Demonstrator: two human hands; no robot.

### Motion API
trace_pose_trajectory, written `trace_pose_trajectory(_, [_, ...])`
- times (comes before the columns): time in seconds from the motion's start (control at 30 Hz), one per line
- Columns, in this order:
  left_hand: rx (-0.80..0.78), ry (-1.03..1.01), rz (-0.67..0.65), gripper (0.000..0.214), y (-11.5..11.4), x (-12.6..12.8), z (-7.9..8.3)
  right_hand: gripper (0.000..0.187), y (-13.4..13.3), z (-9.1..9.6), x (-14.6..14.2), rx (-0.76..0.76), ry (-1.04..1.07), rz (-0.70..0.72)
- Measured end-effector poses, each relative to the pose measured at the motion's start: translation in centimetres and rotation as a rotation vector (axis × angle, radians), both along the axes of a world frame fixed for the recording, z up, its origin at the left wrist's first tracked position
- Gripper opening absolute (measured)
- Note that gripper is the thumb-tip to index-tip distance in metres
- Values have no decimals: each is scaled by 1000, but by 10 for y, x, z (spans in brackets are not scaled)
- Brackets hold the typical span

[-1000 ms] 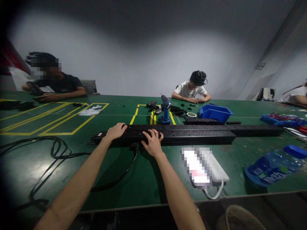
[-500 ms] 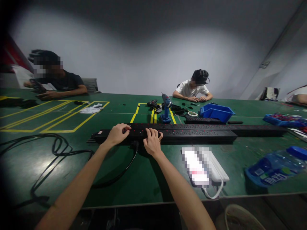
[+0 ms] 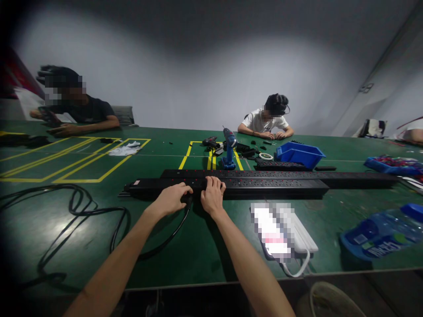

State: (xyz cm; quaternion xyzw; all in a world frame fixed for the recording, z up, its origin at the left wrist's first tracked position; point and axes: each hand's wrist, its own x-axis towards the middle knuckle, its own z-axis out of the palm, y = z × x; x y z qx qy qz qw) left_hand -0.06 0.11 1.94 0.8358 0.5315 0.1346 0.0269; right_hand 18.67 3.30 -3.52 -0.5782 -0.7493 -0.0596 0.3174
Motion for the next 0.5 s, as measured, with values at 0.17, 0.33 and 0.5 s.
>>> trace_pose_trajectory(0.17, [35, 81, -3, 43, 2, 2, -9, 49, 0, 0, 0, -5, 19, 9])
trace_pose_trajectory(0.33, [37, 82, -2, 30, 0, 1, -7, 49, 0, 0, 1, 1, 40, 17])
trace_pose_trajectory(0.5, [-14, -100, -53, 30, -4, -7, 2, 50, 0, 0, 1, 3, 42, 25])
